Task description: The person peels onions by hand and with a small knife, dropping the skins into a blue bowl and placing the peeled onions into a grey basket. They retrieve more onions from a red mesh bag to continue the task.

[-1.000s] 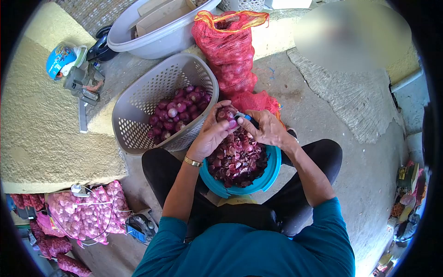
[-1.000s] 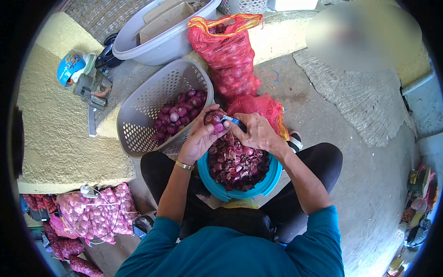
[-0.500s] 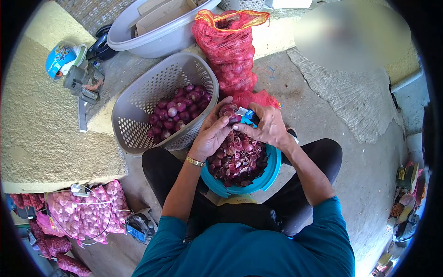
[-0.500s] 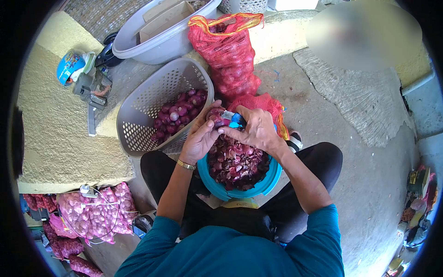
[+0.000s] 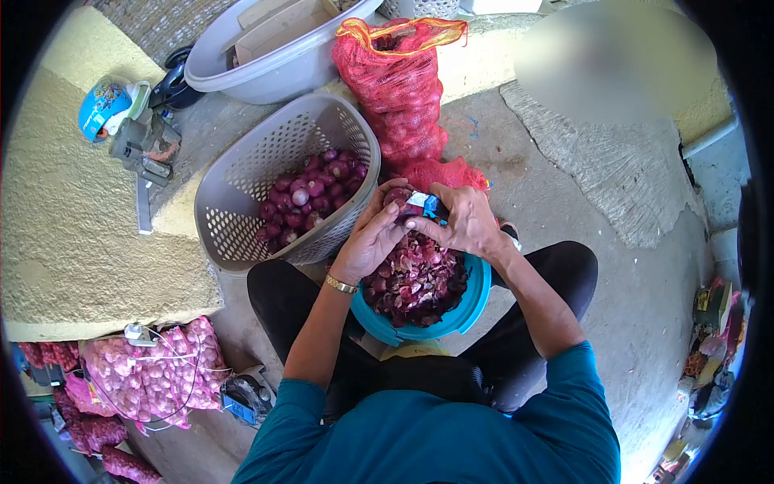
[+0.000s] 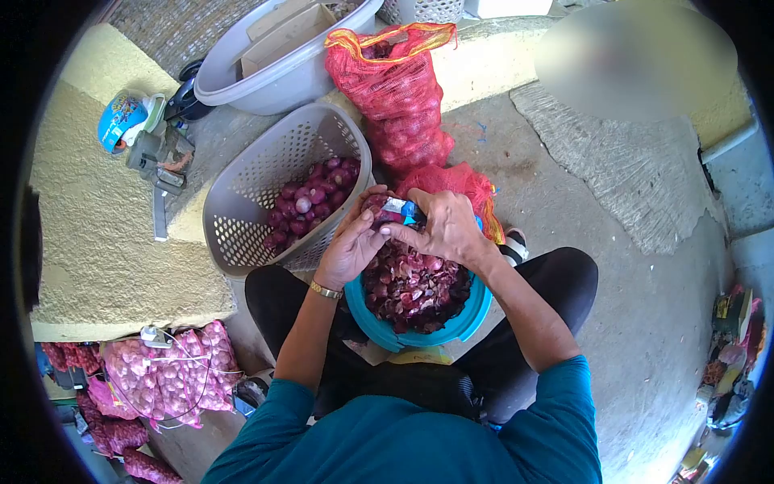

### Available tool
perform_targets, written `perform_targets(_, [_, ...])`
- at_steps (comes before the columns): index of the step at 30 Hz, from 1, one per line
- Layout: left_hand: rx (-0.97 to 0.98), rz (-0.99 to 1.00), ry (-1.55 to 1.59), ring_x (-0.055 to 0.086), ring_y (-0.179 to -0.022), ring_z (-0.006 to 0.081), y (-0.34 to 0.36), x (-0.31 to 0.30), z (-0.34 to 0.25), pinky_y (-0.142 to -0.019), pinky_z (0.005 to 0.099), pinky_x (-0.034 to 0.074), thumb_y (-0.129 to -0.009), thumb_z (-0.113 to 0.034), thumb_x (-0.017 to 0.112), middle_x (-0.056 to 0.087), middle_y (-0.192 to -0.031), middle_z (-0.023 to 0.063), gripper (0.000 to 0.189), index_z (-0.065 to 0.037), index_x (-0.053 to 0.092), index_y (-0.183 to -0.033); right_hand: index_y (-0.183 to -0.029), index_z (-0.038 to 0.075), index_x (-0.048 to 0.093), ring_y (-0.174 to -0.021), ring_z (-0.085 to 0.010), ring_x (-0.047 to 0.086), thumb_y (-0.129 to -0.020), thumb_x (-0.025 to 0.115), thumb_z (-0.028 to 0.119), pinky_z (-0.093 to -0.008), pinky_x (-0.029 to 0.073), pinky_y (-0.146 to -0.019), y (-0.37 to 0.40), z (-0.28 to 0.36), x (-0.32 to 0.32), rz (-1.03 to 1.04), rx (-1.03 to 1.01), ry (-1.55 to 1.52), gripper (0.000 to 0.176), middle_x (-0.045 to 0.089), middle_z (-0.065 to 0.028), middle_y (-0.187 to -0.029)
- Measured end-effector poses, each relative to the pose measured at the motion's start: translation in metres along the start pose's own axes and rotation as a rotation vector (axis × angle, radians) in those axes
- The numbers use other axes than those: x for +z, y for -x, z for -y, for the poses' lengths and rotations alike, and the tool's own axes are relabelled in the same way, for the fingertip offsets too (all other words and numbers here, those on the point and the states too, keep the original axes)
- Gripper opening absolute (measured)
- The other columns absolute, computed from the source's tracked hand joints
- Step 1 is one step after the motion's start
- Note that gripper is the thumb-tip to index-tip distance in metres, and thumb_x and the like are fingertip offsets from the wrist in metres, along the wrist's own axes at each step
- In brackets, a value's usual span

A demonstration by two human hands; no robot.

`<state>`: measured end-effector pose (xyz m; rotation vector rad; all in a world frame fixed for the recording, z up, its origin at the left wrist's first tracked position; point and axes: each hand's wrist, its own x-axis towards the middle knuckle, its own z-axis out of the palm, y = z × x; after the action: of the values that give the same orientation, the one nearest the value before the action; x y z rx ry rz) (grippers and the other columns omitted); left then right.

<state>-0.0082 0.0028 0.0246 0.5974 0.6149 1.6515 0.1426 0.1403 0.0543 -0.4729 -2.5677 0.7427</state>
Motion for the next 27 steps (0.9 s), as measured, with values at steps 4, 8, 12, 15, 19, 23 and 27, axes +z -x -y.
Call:
perform_targets(4, [-0.032,-0.046,0.032,0.052,-0.119,0.0128,0.000,0.002,-0.002,-0.103,0.0300,0.043,-0.103,-0.017,0.050,0.053,-0.129,0.0040,0.041,-0.008,0.037,-0.141,-0.088,0.003,0.063,-0.057,-0.0379,0.060,-0.077,0.076,0.055,-0.0440,0.047,-0.053,-0.002,0.003,-0.002,-0.005,0.008,-0.030,0.055,0.057,-0.0168,-0.060])
perform_targets(8, [-0.041,-0.032,0.042,0.052,-0.120,0.0129,0.000,-0.002,0.001,-0.103,0.0302,0.043,-0.103,-0.018,0.049,0.053,-0.130,0.0033,0.041,-0.010,0.037,-0.142,-0.078,0.004,0.060,-0.057,-0.0398,0.061,-0.078,0.073,0.060,-0.0460,0.047,-0.052,-0.002,0.003,0.000,-0.044,-0.012,-0.019,0.058,0.057,-0.0170,-0.057])
perform_targets(12, [-0.024,-0.040,0.008,0.052,-0.123,0.0165,-0.001,-0.004,0.003,-0.103,0.0320,0.045,-0.104,-0.022,0.048,0.051,-0.136,0.0088,0.046,-0.007,0.035,-0.145,-0.078,0.004,0.061,-0.057,-0.0399,0.062,-0.078,0.073,0.061,-0.0460,0.047,-0.052,-0.002,0.003,-0.001,-0.037,0.002,-0.007,0.058,0.057,-0.0169,-0.057])
perform_targets(15, [-0.043,-0.047,0.032,0.053,-0.119,0.0135,0.000,-0.002,0.002,-0.103,0.0314,0.043,-0.103,-0.020,0.049,0.053,-0.130,0.0040,0.041,-0.011,0.037,-0.142,-0.077,0.004,0.060,-0.058,-0.0400,0.062,-0.078,0.073,0.060,-0.0462,0.047,-0.052,-0.002,0.005,-0.002,-0.037,0.013,-0.008,0.058,0.057,-0.0174,-0.057])
perform_targets(19, [-0.027,-0.022,0.010,0.050,-0.126,0.0168,-0.001,-0.006,0.005,-0.105,0.0334,0.043,-0.104,-0.023,0.046,0.050,-0.136,0.0082,0.044,-0.007,0.035,-0.145,-0.076,0.004,0.059,-0.059,-0.0402,0.062,-0.081,0.072,0.057,-0.0464,0.048,-0.053,-0.002,0.003,-0.001,-0.026,-0.008,-0.001,0.055,0.057,-0.0182,-0.058])
perform_targets(23, [-0.004,-0.005,0.011,0.050,-0.124,0.0159,0.001,-0.004,0.004,-0.105,0.0331,0.042,-0.104,-0.026,0.048,0.051,-0.136,0.0078,0.046,-0.008,0.036,-0.145,-0.076,0.004,0.060,-0.060,-0.0404,0.062,-0.086,0.068,0.053,-0.0463,0.047,-0.054,-0.001,0.002,0.003,-0.033,-0.027,-0.065,0.051,0.058,-0.0189,-0.059])
perform_targets(27, [0.005,-0.010,-0.022,0.050,-0.123,0.0152,0.002,-0.004,0.004,-0.105,0.0334,0.041,-0.104,-0.028,0.049,0.051,-0.135,0.0075,0.047,-0.009,0.036,-0.144,-0.078,0.003,0.062,-0.060,-0.0405,0.062,-0.088,0.066,0.051,-0.0468,0.047,-0.055,-0.001,0.002,0.002,0.040,0.043,-0.145,0.048,0.058,-0.0196,-0.060])
